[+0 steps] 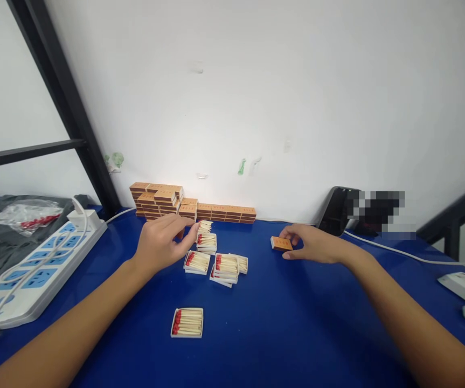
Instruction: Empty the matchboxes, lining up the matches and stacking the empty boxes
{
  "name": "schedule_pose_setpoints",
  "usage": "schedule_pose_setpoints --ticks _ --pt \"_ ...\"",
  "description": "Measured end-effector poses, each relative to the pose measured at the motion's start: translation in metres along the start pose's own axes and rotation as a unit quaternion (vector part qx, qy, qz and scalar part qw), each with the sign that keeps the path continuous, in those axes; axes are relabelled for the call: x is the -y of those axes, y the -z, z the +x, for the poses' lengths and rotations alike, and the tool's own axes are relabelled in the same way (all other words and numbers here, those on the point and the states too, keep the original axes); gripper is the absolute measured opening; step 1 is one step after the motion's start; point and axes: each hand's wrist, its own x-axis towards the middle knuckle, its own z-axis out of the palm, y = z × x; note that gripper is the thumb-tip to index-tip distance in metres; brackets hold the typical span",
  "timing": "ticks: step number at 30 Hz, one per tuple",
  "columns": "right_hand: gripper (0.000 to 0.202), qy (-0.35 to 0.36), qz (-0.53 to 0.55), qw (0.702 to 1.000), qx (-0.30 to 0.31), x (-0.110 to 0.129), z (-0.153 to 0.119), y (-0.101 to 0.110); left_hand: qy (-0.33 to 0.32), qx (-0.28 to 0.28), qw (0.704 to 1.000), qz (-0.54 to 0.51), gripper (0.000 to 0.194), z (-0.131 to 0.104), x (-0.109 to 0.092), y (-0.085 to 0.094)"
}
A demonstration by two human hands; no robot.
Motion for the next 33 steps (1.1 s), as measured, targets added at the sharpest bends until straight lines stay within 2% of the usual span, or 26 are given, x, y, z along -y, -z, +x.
schedule_pose_setpoints --ticks 3,5,7,10,13,15,18,21,24,28,30,33 --pt "0.039 0.009 0.012 1.0 -0.016 0.0 -0.001 -0.005 0.005 0.004 1.0 0.001 0.005 0.0 0.0 0.0" --pt "0.04 0.041 0.031 0.997 -0.05 0.012 0.0 -0.006 0.017 0.007 1.0 -0.011 0.004 0.002 -0.002 0.003" --pt "0.042 0.095 0.052 0.989 -0.102 0.033 -0.004 -0.01 0.027 0.023 0.998 -0.045 0.009 0.006 -0.008 0.007" --pt "0.036 0.19 0.089 0.962 -0.176 0.073 -0.02 -0.023 0.021 0.063 0.992 -0.11 0.036 0.013 -0.024 0.012" --pt "0.032 0.268 0.111 0.94 -0.18 0.105 -0.04 -0.041 0.012 0.087 0.986 -0.139 0.054 0.016 -0.041 0.012" --pt "0.036 0.293 0.122 0.93 -0.188 0.115 -0.049 -0.05 0.001 0.09 0.984 -0.156 0.05 0.016 -0.049 0.01" --pt "0.039 0.298 0.145 0.917 -0.22 0.117 -0.054 -0.055 -0.001 0.074 0.981 -0.181 0.038 0.014 -0.055 0.007" --pt "0.039 0.29 0.19 0.907 -0.239 0.114 -0.054 -0.058 0.028 0.081 0.976 -0.2 0.04 0.014 -0.058 0.006" --pt "0.037 0.271 0.242 0.903 -0.229 0.114 -0.053 -0.065 0.049 0.1 0.97 -0.217 0.04 0.012 -0.06 0.006" --pt "0.045 0.201 0.339 0.888 -0.238 0.121 -0.056 -0.072 0.074 0.081 0.969 -0.22 0.032 0.012 -0.061 0.006" --pt "0.038 0.179 0.365 0.884 -0.233 0.125 -0.057 -0.073 0.082 0.068 0.971 -0.213 0.032 0.013 -0.062 0.006" --pt "0.029 0.172 0.366 0.893 -0.198 0.129 -0.058 -0.073 0.072 0.067 0.972 -0.211 0.032 0.012 -0.063 0.006"
